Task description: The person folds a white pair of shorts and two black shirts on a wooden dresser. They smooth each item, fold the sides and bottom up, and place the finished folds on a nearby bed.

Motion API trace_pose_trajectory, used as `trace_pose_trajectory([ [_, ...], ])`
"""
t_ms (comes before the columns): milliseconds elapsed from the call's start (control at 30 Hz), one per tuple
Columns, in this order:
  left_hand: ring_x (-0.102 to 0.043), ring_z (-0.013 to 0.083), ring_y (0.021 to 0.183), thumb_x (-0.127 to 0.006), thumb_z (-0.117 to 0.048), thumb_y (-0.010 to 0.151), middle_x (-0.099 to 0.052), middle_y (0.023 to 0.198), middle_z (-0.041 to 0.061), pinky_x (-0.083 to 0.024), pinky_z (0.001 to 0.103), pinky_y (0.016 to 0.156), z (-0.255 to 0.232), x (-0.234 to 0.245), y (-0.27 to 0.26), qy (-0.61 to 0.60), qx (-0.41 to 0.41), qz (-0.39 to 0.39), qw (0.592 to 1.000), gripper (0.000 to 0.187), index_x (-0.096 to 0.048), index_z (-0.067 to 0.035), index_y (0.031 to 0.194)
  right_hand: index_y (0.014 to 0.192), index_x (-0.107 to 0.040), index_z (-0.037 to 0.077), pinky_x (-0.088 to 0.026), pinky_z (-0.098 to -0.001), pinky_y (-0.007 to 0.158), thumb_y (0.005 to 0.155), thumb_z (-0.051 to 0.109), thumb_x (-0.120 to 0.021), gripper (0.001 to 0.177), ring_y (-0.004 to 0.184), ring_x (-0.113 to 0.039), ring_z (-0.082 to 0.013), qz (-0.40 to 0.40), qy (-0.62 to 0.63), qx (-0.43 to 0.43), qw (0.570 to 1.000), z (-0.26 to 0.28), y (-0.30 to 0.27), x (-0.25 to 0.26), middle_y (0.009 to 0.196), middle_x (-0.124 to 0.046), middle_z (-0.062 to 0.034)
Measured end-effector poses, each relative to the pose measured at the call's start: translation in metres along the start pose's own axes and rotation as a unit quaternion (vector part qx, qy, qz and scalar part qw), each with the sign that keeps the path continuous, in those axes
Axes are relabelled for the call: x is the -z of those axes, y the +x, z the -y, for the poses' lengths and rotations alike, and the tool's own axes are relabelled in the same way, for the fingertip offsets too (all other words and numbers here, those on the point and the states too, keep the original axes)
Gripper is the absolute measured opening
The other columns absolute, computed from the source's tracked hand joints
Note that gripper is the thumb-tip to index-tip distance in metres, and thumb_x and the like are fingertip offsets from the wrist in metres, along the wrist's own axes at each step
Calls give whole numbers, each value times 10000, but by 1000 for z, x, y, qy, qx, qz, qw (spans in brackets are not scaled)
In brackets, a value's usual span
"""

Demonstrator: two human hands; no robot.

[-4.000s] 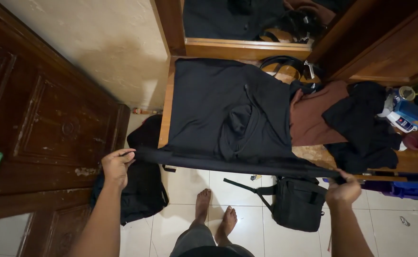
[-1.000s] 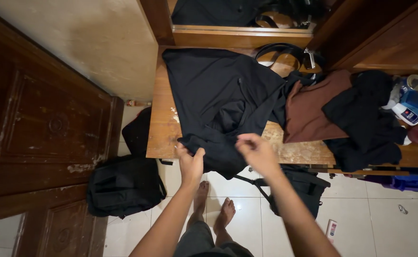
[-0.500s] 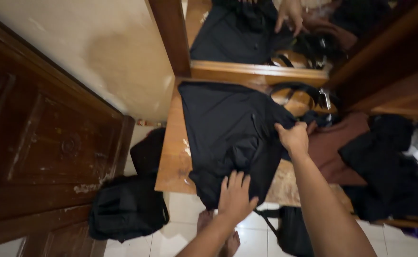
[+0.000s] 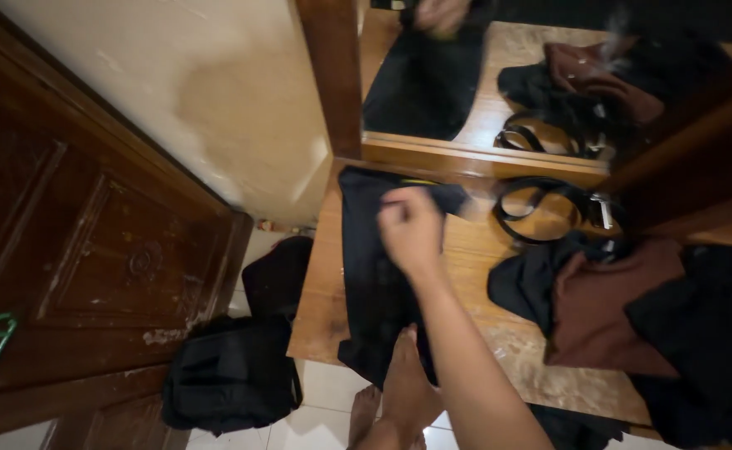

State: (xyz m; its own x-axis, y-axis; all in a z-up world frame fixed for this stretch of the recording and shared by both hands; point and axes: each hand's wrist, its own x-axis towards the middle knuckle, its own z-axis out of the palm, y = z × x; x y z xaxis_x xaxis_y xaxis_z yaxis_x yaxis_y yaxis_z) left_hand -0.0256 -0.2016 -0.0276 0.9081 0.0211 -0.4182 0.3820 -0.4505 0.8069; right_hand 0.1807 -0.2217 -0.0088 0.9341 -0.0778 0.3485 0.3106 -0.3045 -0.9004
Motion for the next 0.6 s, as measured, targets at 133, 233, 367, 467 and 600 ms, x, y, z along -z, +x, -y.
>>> trace_pose_trajectory([
  [133,-489,327,1398,-836,-241,756,-492,1492,222,-404,377,1123,22,-2,3,-181,-33,-73,980,978,-273,55,1498,958,-745,37,-470,-426,986,823,17,-733,137,1167,-642,-357,253,-22,123,959,3,-23,-26,1156,-729,-169],
  [233,-560,304,1330,-781,-265,818,-560,1419,204,-452,361,1095,31,-4,13,-163,5,-132,978,818,-384,15,1475,939,-765,53,-505,-397,989,841,48,-714,110,1153,-672,-315,213,-26,6,977,-17,-41,-11,1147,-744,-141],
  [367,-529,338,1282,-790,-229,801,-602,1318,171,-434,406,1077,36,13,0,-12,-2,-238,971,630,-530,-28,1339,1035,-750,45,-531,-373,999,854,94,-692,197,1123,-684,-315,62,-122,-94,986,-45,-56,29,1161,-720,-167],
  [467,-480,379,1292,-843,-293,747,-550,1341,198,-391,454,1060,36,46,0,73,10,-288,955,724,-507,-13,1324,1240,-651,29,-498,-370,983,883,256,-735,431,1151,-656,-288,95,-159,-278,943,-52,-63,66,1218,-693,-184],
  [600,-503,350,1294,-852,-416,732,-550,1352,175,-407,431,1063,40,76,-2,31,193,-187,963,916,-424,-34,1446,1291,-645,12,-539,-364,969,820,332,-809,593,1100,-704,-248,250,-97,-431,862,-30,-113,102,1213,-731,-169],
])
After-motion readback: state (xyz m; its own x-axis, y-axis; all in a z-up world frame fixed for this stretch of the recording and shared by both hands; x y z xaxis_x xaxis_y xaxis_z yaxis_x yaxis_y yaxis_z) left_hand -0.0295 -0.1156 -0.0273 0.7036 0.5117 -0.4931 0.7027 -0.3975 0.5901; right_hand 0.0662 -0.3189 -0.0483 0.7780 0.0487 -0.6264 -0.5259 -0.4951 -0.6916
